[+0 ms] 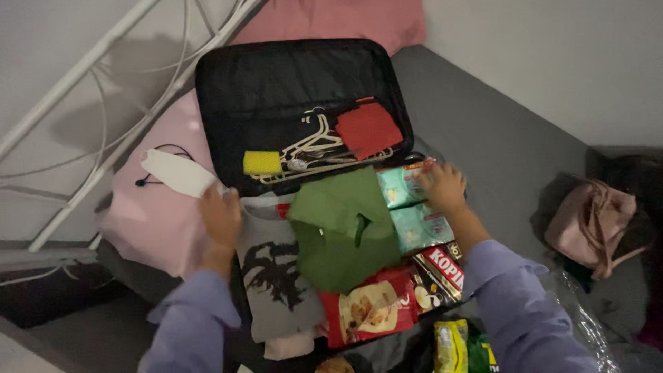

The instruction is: The person packs various snacks and items into a suitcase by taking them from a desk and a drawer and arranging them inside.

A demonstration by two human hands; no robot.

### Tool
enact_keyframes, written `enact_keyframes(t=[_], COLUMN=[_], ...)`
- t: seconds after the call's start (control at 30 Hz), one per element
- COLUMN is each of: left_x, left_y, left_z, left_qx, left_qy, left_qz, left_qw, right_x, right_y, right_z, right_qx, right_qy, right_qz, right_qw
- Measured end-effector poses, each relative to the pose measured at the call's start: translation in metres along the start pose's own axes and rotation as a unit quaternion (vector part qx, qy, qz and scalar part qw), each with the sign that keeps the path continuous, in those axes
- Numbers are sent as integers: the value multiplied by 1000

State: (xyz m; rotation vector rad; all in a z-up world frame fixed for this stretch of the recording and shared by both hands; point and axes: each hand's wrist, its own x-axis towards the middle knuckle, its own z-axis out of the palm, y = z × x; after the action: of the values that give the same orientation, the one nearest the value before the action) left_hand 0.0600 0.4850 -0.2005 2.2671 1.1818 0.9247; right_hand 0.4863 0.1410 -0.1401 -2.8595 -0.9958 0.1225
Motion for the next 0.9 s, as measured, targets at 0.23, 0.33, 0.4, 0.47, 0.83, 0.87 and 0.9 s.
enact_keyframes(t=[0.23,0.33,0.4,0.47,0.83,0.87,0.9], left_x=[130,152,167,184,140,130,119], left_y=[-41,-28,-13,7,89,91,92], left_z=[40,42,41,38,-40,-52,-64], left_qx=[-263,-284,-326,-367,-562,-562,-573], left_qy=[-95,-88,-73,-61,1,2,-12], left_qz=[-238,-298,-316,-335,-274,-271,-234], left_qw=[930,907,888,866,780,781,786], right_x=[82,68,62,63,51,52,50], right_y=[-5,-21,-25,-29,-49,-54,-57], right_z=[43,49,50,45,19,12,3], right_qx=[183,52,61,69,113,115,165], right_qy=[-1,75,106,134,190,193,219], right_qz=[40,-55,-75,-92,-71,-71,-100], right_qw=[982,994,990,984,973,972,957])
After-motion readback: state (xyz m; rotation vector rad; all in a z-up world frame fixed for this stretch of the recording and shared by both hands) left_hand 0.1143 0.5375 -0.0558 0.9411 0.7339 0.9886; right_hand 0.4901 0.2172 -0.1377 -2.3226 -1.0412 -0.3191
